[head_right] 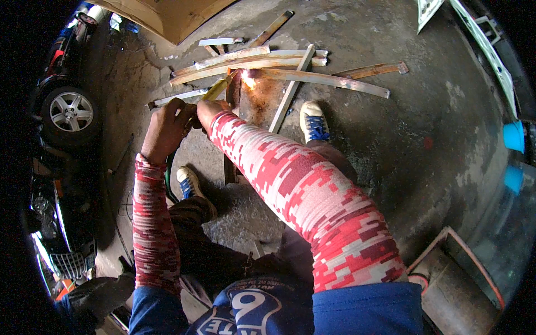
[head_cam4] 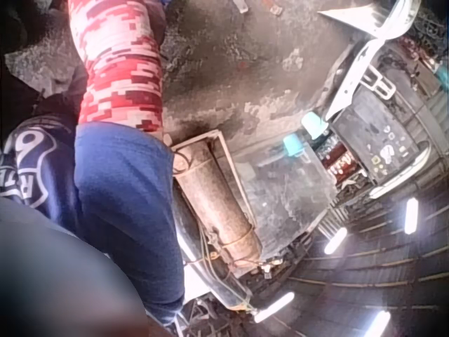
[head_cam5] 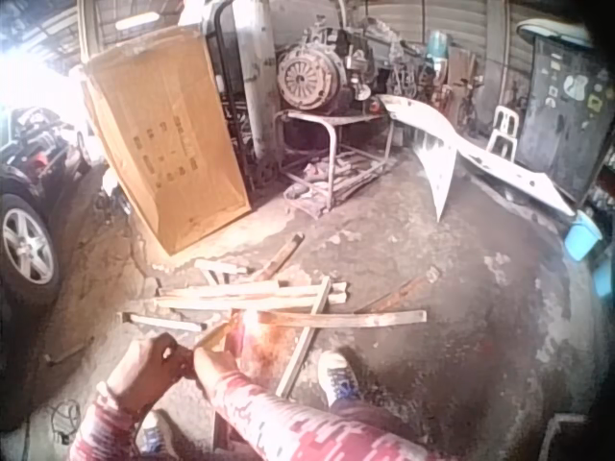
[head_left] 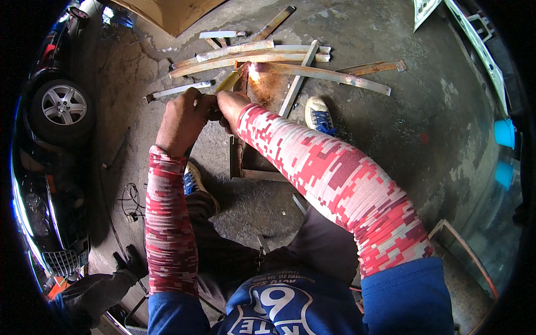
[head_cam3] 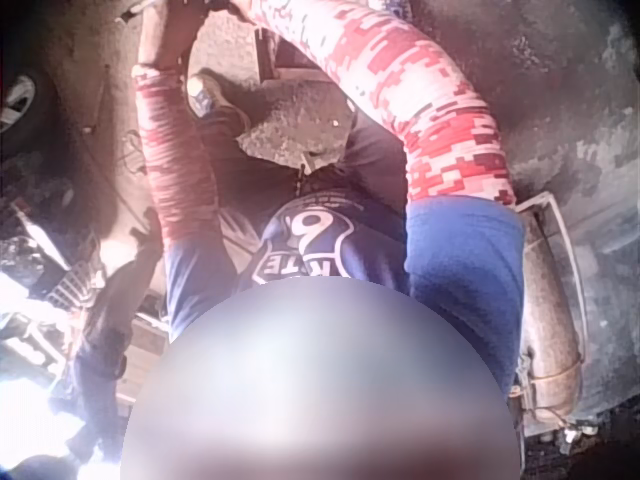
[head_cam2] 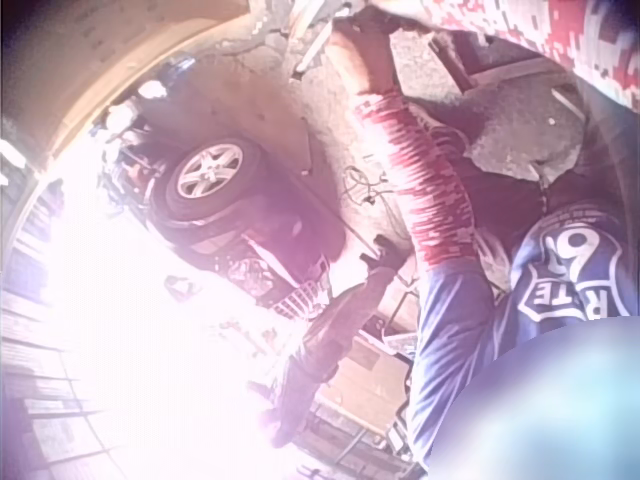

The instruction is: The person uses a welding torch to join metal frame pieces on the floor. They adjust the torch and reposition the frame during the process, then turn off the gas cylinders at the end.

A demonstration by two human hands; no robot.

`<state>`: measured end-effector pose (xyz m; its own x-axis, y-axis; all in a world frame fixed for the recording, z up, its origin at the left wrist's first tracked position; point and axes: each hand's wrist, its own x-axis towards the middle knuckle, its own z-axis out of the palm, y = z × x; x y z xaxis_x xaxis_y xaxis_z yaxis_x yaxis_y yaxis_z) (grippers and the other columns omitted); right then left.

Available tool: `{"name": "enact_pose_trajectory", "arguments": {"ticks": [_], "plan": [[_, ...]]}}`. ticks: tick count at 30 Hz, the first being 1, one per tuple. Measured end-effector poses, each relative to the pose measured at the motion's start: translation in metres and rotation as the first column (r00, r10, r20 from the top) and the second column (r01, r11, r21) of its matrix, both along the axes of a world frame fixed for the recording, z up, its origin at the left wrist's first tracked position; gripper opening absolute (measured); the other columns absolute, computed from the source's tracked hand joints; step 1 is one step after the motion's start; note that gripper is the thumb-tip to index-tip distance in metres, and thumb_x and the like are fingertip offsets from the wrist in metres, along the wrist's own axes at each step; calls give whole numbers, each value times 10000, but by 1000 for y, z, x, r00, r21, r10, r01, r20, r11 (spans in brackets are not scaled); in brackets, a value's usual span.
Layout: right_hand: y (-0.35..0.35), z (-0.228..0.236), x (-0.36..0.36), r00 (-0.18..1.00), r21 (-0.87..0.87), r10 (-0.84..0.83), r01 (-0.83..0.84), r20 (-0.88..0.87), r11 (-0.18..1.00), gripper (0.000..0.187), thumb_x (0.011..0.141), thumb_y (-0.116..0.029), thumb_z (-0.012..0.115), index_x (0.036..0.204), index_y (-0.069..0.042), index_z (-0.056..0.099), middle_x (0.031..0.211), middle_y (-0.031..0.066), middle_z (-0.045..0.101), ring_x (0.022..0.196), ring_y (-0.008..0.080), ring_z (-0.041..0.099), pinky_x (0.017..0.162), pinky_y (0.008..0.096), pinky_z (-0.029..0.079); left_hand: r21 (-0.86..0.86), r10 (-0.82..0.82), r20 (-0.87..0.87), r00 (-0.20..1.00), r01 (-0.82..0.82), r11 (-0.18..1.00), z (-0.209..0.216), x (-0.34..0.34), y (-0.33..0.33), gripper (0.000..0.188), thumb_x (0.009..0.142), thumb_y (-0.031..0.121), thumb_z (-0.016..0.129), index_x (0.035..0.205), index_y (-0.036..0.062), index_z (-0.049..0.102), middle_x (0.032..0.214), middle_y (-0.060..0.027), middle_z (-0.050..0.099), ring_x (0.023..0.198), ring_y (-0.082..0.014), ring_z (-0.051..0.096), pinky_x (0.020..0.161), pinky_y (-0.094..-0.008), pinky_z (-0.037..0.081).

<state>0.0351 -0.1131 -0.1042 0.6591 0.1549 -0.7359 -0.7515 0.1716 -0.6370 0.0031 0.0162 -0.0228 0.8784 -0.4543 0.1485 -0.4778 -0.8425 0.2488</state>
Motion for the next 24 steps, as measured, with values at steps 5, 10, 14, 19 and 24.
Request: {"name": "enact_pose_trajectory", "arguments": {"ticks": [5,10,14,19,24], "plan": [[3,-8,3,1000,5,-15,15,17,1000,194,918,-222,521,897,-121,685,729,24,641,540,142,460,496,346,326,-90,96,-92,991,-104,990,0,0,-1,268,963,235,637,1000,-24,695,921,-250,707,876,-429,703,734,-466,554],[0,-11,4,985,14,120,-122,125,992,202,909,-241,522,863,-136,688,723,11,621,557,132,445,503,334,322,-95,141,-108,984,-152,984,0,-1,-3,283,962,250,641,986,-27,695,894,-254,705,868,-428,705,727,-462,554],[-2,-3,0,991,115,90,-101,97,988,219,911,-263,508,840,-151,682,710,5,602,553,134,425,513,334,317,-11,201,-170,965,-206,979,3,-1,-5,174,927,140,661,1050,30,716,971,-190,696,847,-362,712,726,-413,566],[-7,4,-3,995,151,99,-98,-1,984,189,898,-266,543,830,-145,672,713,13,609,554,137,434,512,334,314,-33,210,-193,959,-220,975,2,0,-4,170,932,145,653,1041,29,714,935,-184,695,818,-351,716,709,-410,563],[-3,1,-1,996,82,55,-60,66,995,151,879,-254,588,836,-135,670,714,24,620,537,139,442,497,327,309,-115,142,-94,985,-152,982,-2,1,-1,324,973,283,621,937,-32,688,752,-231,690,751,-398,717,666,-453,549]]}}
